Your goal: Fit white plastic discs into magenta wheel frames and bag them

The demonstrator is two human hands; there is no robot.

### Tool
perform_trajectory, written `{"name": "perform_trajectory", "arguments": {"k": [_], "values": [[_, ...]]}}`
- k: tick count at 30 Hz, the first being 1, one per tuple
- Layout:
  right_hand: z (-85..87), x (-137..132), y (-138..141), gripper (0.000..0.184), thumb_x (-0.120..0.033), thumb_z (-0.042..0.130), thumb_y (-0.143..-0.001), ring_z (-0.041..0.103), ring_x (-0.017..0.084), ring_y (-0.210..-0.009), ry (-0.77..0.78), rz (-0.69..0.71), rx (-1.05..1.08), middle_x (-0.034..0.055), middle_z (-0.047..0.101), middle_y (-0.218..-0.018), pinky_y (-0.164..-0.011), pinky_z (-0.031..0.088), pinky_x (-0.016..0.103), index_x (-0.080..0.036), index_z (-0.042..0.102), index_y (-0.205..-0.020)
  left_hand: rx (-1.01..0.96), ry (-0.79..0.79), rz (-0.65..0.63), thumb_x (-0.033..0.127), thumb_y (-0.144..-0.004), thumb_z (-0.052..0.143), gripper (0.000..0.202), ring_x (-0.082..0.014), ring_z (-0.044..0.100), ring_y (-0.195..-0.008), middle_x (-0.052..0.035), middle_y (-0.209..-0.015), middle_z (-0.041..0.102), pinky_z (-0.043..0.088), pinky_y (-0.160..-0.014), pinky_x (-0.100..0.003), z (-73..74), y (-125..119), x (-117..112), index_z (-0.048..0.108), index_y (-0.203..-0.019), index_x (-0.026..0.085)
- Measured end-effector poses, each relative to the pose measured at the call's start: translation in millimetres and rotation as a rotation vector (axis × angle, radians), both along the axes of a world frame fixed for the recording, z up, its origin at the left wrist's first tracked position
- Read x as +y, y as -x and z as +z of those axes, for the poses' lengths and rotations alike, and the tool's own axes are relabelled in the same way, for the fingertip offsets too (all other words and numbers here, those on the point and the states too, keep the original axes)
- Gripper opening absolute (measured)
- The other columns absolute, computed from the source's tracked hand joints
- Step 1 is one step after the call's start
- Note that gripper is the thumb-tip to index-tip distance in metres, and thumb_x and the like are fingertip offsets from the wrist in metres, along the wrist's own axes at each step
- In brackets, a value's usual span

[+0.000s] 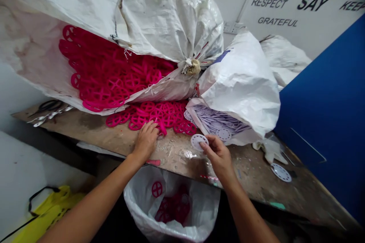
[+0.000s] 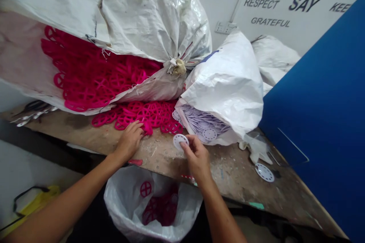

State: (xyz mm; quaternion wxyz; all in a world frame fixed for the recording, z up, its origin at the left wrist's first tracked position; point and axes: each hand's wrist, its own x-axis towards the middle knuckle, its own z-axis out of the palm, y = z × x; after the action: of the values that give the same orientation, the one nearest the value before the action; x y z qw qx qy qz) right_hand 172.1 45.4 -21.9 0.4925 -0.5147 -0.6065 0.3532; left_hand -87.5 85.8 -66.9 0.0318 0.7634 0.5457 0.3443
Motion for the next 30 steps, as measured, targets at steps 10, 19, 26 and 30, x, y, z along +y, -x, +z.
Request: {"name": "perform_trajectory", "arguments": {"k": [10, 19, 26, 30], "values": [[-12.1, -18, 50, 0.029, -0.030, 0.060, -0.082, 0.058, 0.015, -0.076, -0.007, 0.093, 0.100, 0.0034, 0.062, -0.092, -0.067, 0.048, 0.028, -0.023, 0.059, -0.110, -1.621, 0.750, -0.131, 0.033, -0.082, 0.058, 0.029, -0.0201, 0.063, -0.096, -0.0089, -0.108, 0.064, 0.049, -0.085, -0.037, 38.0, -66, -83, 0.054, -0.107, 0.018], [-18.8, -20, 37, 0.028, -0.029, 0.048, -0.089, 0.060, 0.017, -0.077, -0.091, 0.145, -0.180, 0.0059, 0.063, -0.089, -0.073, 0.048, 0.030, -0.022, 0.067, -0.108, -1.015, 0.526, -0.133, 0.036, -0.088, 0.049, 0.033, -0.0228, 0.059, -0.108, -0.0091, -0.117, 0.064, 0.048, -0.090, -0.035, 13.4, -66, -84, 0.061, -0.113, 0.018], [-20.1, -23, 33, 0.026, -0.033, 0.046, -0.090, 0.055, 0.014, -0.061, -0.035, 0.119, -0.178, 0.0024, 0.061, -0.074, -0.058, 0.042, 0.025, -0.020, 0.067, -0.097, -0.887, 0.482, -0.099, 0.035, -0.089, 0.044, 0.035, -0.0230, 0.061, -0.103, -0.0104, -0.113, 0.066, 0.049, -0.087, -0.035, 16.2, -74, -90, 0.061, -0.113, 0.016], [-15.0, -30, 27, 0.027, -0.034, 0.049, -0.088, 0.053, 0.012, -0.056, 0.179, 0.210, 0.043, -0.0020, 0.057, -0.065, -0.056, 0.043, 0.023, -0.019, 0.060, -0.108, -1.122, 0.757, -0.194, 0.038, -0.082, 0.055, 0.046, -0.0216, 0.067, -0.086, -0.0090, -0.106, 0.067, 0.056, -0.069, -0.032, 21.2, -73, -94, 0.050, -0.123, 0.019]]}}
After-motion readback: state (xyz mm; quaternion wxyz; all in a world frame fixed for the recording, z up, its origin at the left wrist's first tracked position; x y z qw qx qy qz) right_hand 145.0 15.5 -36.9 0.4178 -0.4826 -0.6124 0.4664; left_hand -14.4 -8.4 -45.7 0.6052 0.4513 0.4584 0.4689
